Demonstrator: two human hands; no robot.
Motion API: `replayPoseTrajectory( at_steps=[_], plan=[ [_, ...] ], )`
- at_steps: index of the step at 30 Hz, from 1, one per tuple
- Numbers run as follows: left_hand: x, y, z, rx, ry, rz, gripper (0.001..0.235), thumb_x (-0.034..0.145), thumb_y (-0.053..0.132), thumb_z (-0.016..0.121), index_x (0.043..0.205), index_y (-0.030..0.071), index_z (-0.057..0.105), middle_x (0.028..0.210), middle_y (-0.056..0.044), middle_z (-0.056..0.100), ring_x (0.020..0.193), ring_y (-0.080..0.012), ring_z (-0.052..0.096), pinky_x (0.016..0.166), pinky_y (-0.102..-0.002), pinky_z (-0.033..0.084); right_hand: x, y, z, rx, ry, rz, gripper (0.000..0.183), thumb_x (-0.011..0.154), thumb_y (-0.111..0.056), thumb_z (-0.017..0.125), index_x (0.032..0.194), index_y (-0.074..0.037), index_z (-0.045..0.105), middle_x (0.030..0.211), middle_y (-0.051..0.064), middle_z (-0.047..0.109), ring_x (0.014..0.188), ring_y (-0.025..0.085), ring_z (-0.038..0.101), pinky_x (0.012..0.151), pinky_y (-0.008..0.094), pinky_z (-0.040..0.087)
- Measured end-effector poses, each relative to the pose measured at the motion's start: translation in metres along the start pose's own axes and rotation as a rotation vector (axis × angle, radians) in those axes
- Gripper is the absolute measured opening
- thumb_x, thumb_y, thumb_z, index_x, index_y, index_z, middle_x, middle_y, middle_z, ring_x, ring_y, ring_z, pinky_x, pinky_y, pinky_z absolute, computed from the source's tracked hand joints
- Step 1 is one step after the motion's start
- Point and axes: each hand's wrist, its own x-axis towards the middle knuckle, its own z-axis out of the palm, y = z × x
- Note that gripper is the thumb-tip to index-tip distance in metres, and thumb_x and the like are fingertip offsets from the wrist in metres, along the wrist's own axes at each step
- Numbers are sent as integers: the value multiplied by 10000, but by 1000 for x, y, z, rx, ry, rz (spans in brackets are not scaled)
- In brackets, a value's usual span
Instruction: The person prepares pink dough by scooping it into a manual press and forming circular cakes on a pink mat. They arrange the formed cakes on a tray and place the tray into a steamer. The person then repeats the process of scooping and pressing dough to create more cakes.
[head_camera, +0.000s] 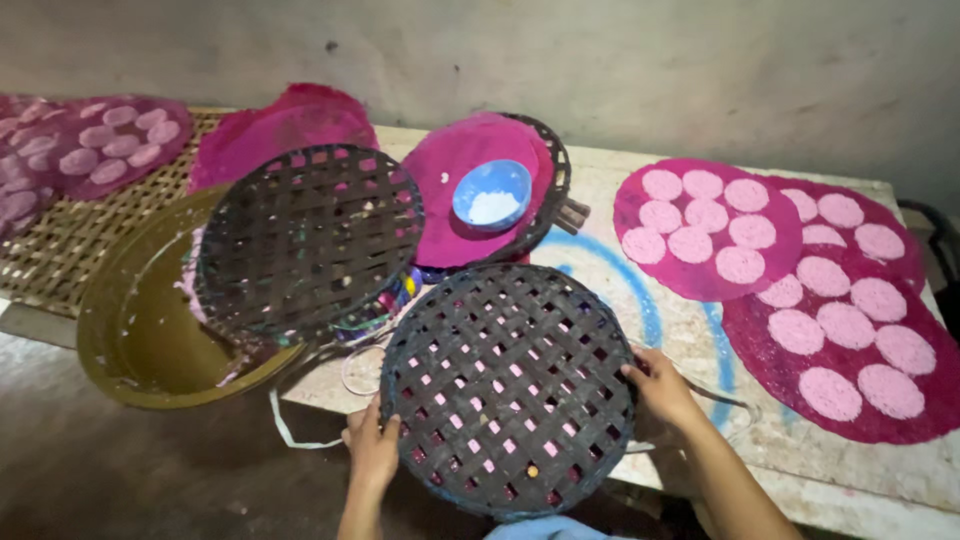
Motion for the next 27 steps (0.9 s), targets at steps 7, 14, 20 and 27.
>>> replayPoseTrajectory(
  at_steps=[7,14,20,27],
  plan=[
    [-41,107,-61,139,350,109,571,887,267,691,1439,150,606,1242,-205,532,1163,-400,453,1027,-501,363,-51,-64,-40,10,112,-6,528,933,-248,683,1432,-106,581,1066,88,594,921,206,621,834,319,505],
    [-90,328,10,-165,146,719,423,850,156,685,1266,84,651,1203,-174,621,1171,-360,540,1040,-484,376,-72,15,-229,-320,516,-33,444,923,-186,693,1352,-77,657,1025,145,614,931,268,607,808,358,500],
    [-94,441,202,-497,-688,444,421,913,235,666,1311,101,640,1192,-121,655,1025,-257,627,876,-342,508,-50,96,-401,-732,757,-55,345,944,-227,718,1209,-6,702,1211,267,659,1161,431,618,1008,488,508],
    [-77,493,362,-401,-566,109,441,885,211,733,1292,60,659,1234,-171,585,1049,-251,630,909,-376,551,20,87,-443,-874,517,308,364,934,-180,615,1273,-61,675,1286,256,632,1181,436,625,990,512,524]
  ],
)
